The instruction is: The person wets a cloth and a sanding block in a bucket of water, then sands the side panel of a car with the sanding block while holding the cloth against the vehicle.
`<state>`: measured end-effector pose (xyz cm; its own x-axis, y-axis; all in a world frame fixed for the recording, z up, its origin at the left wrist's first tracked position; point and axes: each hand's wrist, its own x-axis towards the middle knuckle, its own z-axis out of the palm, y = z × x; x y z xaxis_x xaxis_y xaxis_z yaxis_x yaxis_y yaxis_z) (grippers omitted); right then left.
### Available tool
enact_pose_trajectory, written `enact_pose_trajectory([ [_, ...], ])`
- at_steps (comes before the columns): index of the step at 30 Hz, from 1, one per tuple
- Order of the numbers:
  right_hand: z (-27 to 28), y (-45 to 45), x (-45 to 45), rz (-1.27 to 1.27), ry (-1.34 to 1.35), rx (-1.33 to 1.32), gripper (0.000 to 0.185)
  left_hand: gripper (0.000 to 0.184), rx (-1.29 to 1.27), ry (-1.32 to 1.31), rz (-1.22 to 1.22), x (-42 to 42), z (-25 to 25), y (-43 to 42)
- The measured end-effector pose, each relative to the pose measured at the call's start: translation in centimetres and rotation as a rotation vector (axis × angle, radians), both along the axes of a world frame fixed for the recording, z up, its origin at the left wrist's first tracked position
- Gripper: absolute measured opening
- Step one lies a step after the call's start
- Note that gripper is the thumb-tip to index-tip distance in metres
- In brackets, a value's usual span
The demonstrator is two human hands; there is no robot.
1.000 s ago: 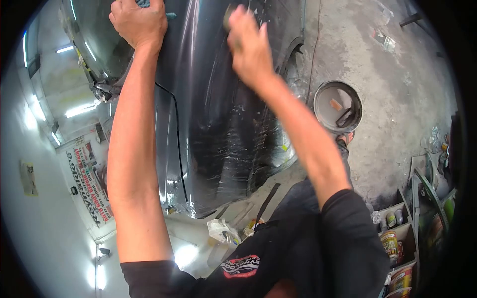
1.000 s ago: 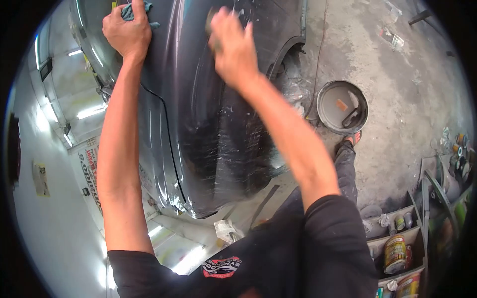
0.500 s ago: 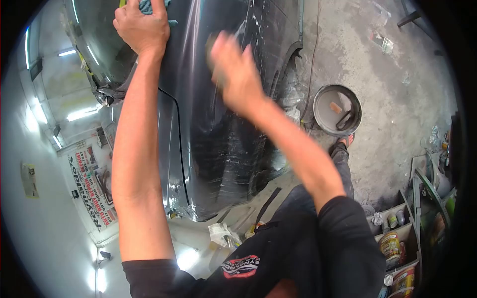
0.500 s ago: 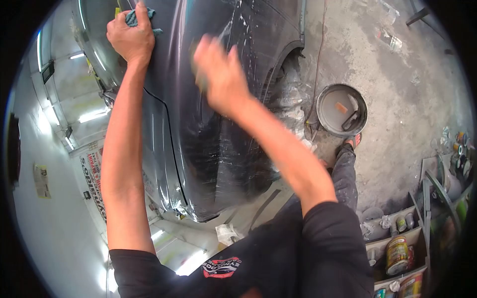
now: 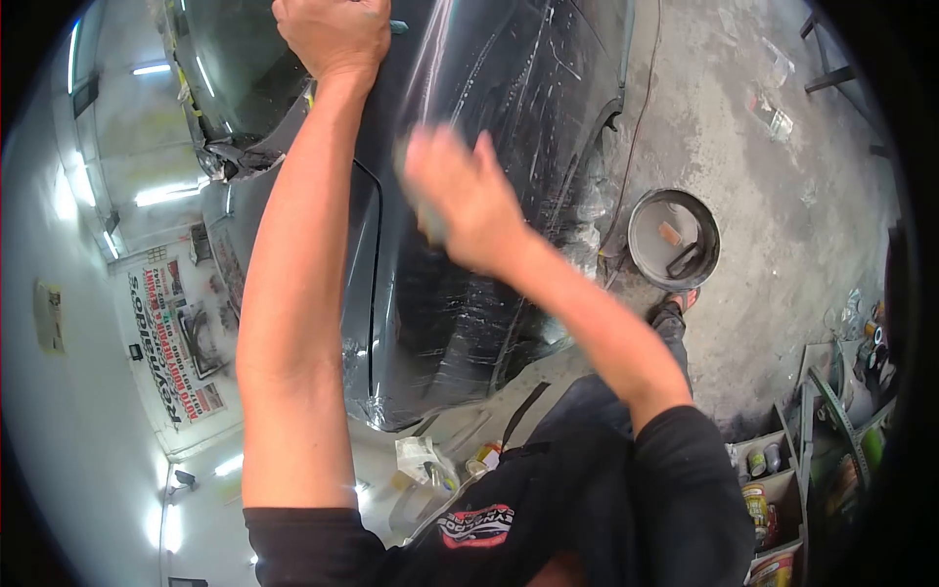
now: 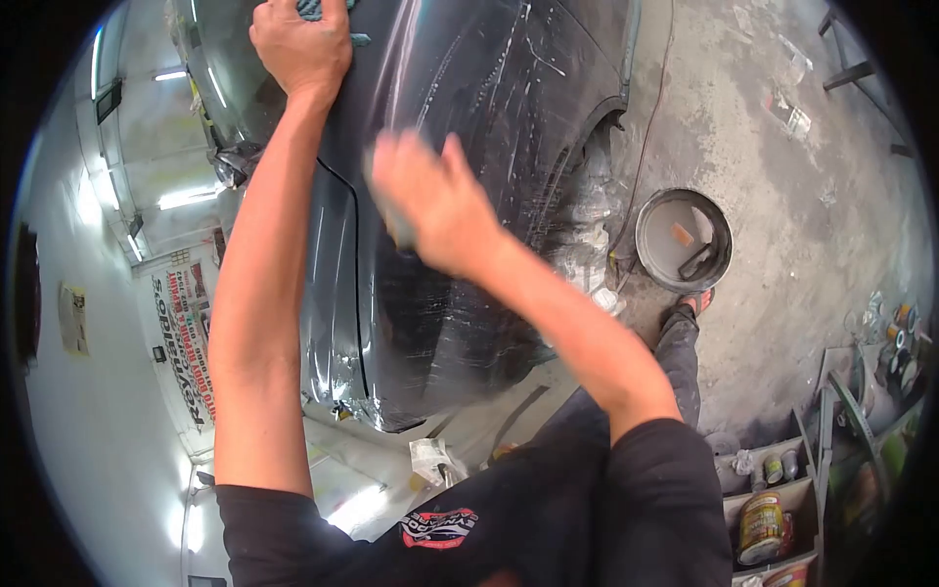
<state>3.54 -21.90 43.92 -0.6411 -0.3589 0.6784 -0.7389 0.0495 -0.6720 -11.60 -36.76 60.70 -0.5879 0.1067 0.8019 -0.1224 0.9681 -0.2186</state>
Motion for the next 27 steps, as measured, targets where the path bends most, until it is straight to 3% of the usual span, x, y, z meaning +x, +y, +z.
enact_pose_trajectory([
  [2,-1.3,1.6,4.9,0.188,0.195,0.083,0.054,0.033,0.014,-0.012,0.021,0.1,0.0,0.4],
  [4,-2.9,1.3,1.2,0.204,0.301,0.027,0.055,0.033,0.005,0.015,-0.024,-0.4,0.2,0.3],
  [7,0.2,0.2,-10.6,-0.098,0.177,-0.052,0.066,0.032,0.03,-0.012,-0.003,0.2,-0.1,0.5],
  [9,1.8,-1.0,-16.3,-0.247,0.129,-0.12,0.059,0.031,0.017,-0.019,0.001,0.1,-0.2,0.3],
  [12,3.5,-1.5,-10.7,-0.303,0.007,-0.114,0.057,0.028,0.011,-0.01,-0.013,0.3,0.1,0.8],
  [16,-1.1,1.0,2.8,0.083,0.211,0.084,0.047,0.039,0.036,0.024,0.052,-0.6,-1.0,-2.1],
  [19,-1.0,0.6,-4.8,0.022,0.298,-0.03,0.045,0.039,0.015,0.018,0.005,-1.1,-0.7,-2.5],
  [22,2.0,-0.5,-15.5,-0.177,0.187,-0.041,0.071,0.039,0.0,0.012,-0.017,-0.9,-1.1,-2.9],
  [23,2.7,-1.0,-17.6,-0.229,0.116,-0.059,0.066,0.039,-0.009,0.015,-0.028,-0.9,-0.9,-2.9],
  [25,3.5,-2.4,-17.2,-0.276,0.023,-0.094,0.064,0.04,0.026,0.022,-0.009,-0.6,-0.6,-1.5],
  [27,3.7,-1.4,-11.3,-0.236,0.001,-0.053,0.068,0.04,0.063,0.002,0.026,0.1,-0.4,-0.3],
])
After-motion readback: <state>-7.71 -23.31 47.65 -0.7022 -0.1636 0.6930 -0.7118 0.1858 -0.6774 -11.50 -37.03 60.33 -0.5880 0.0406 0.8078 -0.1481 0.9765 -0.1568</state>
